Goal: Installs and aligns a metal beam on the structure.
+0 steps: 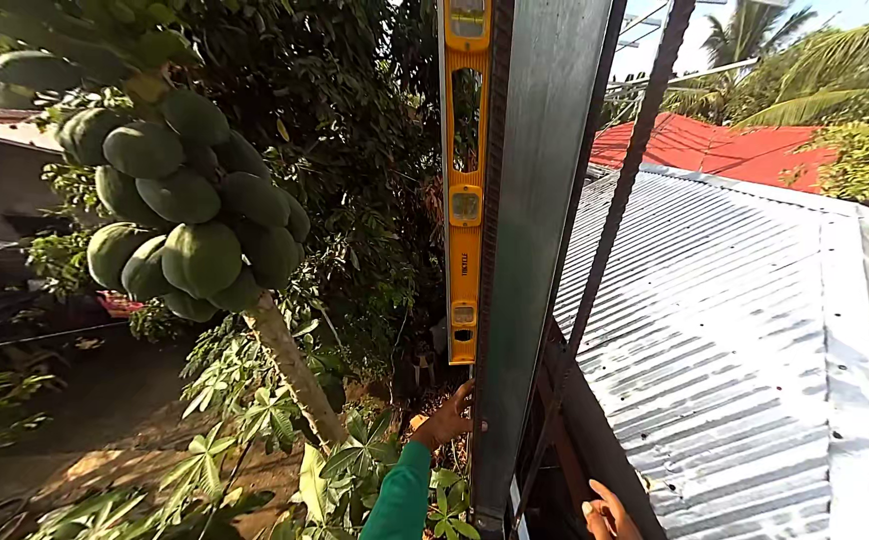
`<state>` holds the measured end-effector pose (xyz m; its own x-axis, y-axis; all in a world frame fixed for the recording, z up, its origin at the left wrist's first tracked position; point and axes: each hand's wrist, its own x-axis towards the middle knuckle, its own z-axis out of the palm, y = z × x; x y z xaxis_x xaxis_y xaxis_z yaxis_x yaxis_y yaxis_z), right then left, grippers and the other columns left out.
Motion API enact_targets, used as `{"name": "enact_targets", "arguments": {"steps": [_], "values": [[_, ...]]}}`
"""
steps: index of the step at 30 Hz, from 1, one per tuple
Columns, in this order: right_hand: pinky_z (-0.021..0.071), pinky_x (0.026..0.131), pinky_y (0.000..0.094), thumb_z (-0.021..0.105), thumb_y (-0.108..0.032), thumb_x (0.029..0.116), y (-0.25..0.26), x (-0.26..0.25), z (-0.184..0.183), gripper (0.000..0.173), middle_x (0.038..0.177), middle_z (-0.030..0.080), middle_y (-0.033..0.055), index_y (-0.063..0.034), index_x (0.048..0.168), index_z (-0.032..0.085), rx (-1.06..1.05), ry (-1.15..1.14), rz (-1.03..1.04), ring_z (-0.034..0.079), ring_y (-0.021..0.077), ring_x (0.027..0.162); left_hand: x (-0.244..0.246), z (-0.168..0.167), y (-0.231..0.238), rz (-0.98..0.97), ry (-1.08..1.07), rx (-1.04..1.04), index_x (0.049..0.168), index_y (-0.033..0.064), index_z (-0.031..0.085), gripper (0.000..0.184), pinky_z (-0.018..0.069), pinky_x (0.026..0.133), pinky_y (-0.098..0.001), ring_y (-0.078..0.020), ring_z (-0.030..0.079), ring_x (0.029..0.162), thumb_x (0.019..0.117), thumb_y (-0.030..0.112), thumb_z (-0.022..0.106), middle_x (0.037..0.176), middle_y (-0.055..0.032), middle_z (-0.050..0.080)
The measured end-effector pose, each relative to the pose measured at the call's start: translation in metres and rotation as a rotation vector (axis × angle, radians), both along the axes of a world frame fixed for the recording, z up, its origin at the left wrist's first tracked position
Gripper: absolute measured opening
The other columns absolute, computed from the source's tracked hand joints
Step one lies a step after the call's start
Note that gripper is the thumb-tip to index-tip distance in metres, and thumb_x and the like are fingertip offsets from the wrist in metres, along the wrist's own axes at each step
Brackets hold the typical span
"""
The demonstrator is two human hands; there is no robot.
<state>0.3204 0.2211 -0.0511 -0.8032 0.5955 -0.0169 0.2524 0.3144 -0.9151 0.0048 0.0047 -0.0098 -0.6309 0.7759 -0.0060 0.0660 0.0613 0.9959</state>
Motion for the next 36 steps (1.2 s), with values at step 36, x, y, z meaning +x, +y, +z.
{"name": "enact_targets", "arguments": {"steps": [36], "values": [[0.0598, 0.087, 0.0523, 0.051, -0.026, 0.1073, -0.051, 0.21, -0.145, 0.044, 0.118, 0.069, 0.0224, -0.0054, 0.146, 0.052, -0.347, -0.593, -0.267, 0.072, 0.0329, 0.098, -0.003, -0.007, -0.017, 0.085, 0.149, -0.124, 0.138, 0.007, 0.046, 0.073, 0.0507, 0.102, -0.0296, -0.0063, 0.06, 0.115, 0.0755, 0.014, 0.084, 0.125, 0.0002, 0.063]]}}
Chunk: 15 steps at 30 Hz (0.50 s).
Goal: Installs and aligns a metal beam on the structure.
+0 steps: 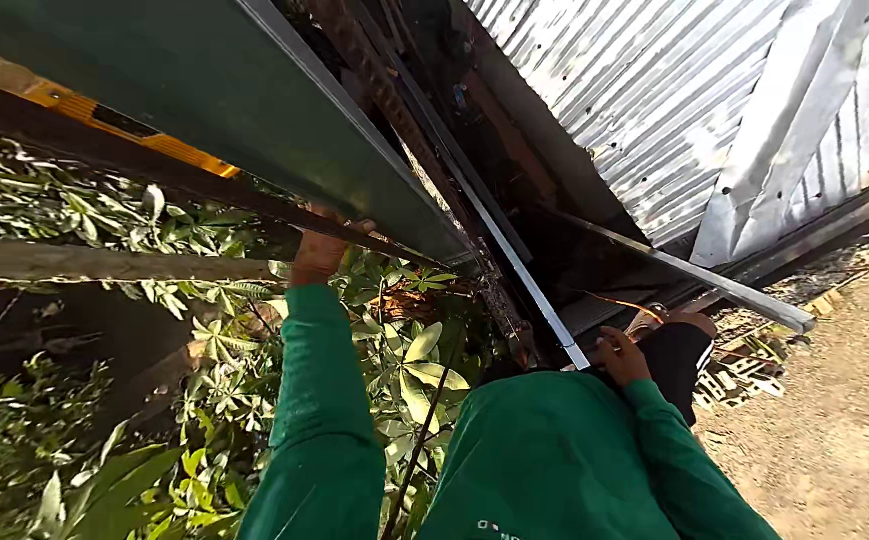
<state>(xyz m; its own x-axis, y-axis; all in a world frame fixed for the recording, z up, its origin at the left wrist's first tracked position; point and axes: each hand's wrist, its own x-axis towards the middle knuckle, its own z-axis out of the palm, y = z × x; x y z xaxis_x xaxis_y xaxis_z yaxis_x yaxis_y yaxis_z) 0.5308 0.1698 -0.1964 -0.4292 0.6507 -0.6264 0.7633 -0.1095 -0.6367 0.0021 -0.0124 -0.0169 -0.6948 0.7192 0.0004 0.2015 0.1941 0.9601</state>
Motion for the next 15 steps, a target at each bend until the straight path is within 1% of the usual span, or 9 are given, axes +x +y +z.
{"name": "enact_targets", "arguments": {"steps": [2, 4, 5, 7, 8, 10, 12, 13, 15], "values": [[0.0592, 0.087, 0.0538, 0.051, -0.027, 0.1071, 0.002, 0.0, 0.0, 0.045, 0.116, 0.069, 0.0231, -0.0046, 0.146, 0.052, 0.0, -0.007, 0.016, 0.072, 0.0338, 0.098, -0.003, -0.001, -0.002, 0.012, 0.008, -0.016, 0.139, 0.0051, 0.049, 0.072, 0.0506, 0.104, -0.0324, -0.0091, 0.06, 0.117, 0.0768, 0.015, 0.085, 0.128, -0.0035, 0.063], [0.0599, 0.085, 0.0543, 0.051, -0.027, 0.107, 0.004, -0.003, -0.002, 0.045, 0.116, 0.069, 0.0236, -0.0038, 0.146, 0.052, -0.003, -0.02, 0.036, 0.072, 0.0342, 0.095, 0.0, 0.003, 0.0, -0.016, 0.014, -0.021, 0.138, 0.0066, 0.048, 0.069, 0.0512, 0.102, -0.0296, -0.0057, 0.06, 0.116, 0.079, 0.016, 0.082, 0.126, 0.0002, 0.063], [0.0594, 0.085, 0.0545, 0.051, -0.027, 0.1071, 0.004, -0.006, -0.001, 0.046, 0.116, 0.069, 0.0242, -0.003, 0.146, 0.051, -0.001, -0.02, 0.061, 0.072, 0.0348, 0.095, 0.0, 0.004, 0.001, -0.027, 0.013, -0.012, 0.137, 0.0073, 0.049, 0.068, 0.0517, 0.101, -0.0292, -0.0053, 0.06, 0.115, 0.0786, 0.017, 0.082, 0.125, 0.0012, 0.064], [0.0585, 0.087, 0.0532, 0.051, -0.027, 0.1069, 0.006, -0.024, 0.01, 0.047, 0.115, 0.069, 0.0236, -0.0024, 0.147, 0.051, 0.021, 0.031, 0.131, 0.071, 0.0336, 0.095, 0.001, 0.004, 0.003, -0.039, 0.007, 0.003, 0.135, 0.0079, 0.05, 0.066, 0.0527, 0.101, -0.0298, -0.0058, 0.061, 0.114, 0.0782, 0.017, 0.083, 0.123, 0.0013, 0.065], [0.0596, 0.085, 0.0507, 0.051, -0.028, 0.1065, 0.007, -0.041, 0.025, 0.047, 0.115, 0.069, 0.0214, -0.003, 0.146, 0.051, 0.045, 0.091, 0.174, 0.071, 0.0308, 0.093, 0.001, 0.005, 0.004, -0.039, 0.007, 0.004, 0.136, 0.0075, 0.051, 0.068, 0.0524, 0.101, -0.0302, -0.0064, 0.061, 0.115, 0.0778, 0.015, 0.084, 0.124, 0.0004, 0.065], [0.0605, 0.081, 0.0433, 0.052, -0.028, 0.1046, 0.011, -0.09, 0.074, 0.046, 0.111, 0.07, 0.016, -0.0025, 0.143, 0.055, 0.133, 0.301, 0.242, 0.071, 0.0232, 0.089, 0.002, 0.008, 0.005, -0.037, -0.003, -0.011, 0.14, 0.0073, 0.049, 0.071, 0.0517, 0.103, -0.0295, -0.0065, 0.06, 0.118, 0.0782, 0.01, 0.083, 0.128, -0.0005, 0.064], [0.0621, 0.078, 0.0378, 0.056, -0.024, 0.1019, 0.015, -0.144, 0.135, 0.043, 0.112, 0.07, 0.0143, 0.0001, 0.138, 0.059, 0.3, 0.598, 0.314, 0.071, 0.0189, 0.092, 0.003, 0.009, 0.007, -0.055, -0.01, 0.0, 0.142, 0.008, 0.046, 0.075, 0.0509, 0.104, -0.0291, -0.0064, 0.059, 0.12, 0.077, 0.009, 0.083, 0.13, -0.0002, 0.063], [0.0629, 0.078, 0.0347, 0.057, -0.02, 0.1013, 0.019, -0.17, 0.168, 0.042, 0.113, 0.07, 0.0147, 0.0023, 0.137, 0.059, 0.382, 0.761, 0.365, 0.071, 0.018, 0.095, 0.002, 0.009, 0.009, -0.07, -0.012, 0.011, 0.142, 0.008, 0.045, 0.076, 0.0507, 0.104, -0.0286, -0.0061, 0.059, 0.12, 0.0764, 0.009, 0.083, 0.13, 0.0004, 0.062], [0.0627, 0.084, 0.0344, 0.059, -0.016, 0.1006, 0.027, -0.218, 0.235, 0.043, 0.116, 0.069, 0.0162, 0.0069, 0.137, 0.057, 0.494, 1.04, 0.482, 0.07, 0.0193, 0.102, 0.002, 0.01, 0.009, -0.089, -0.005, 0.027, 0.142, 0.0074, 0.045, 0.075, 0.0513, 0.104, -0.028, -0.0061, 0.06, 0.119, 0.0765, 0.007, 0.083, 0.129, 0.0007, 0.063]]}}
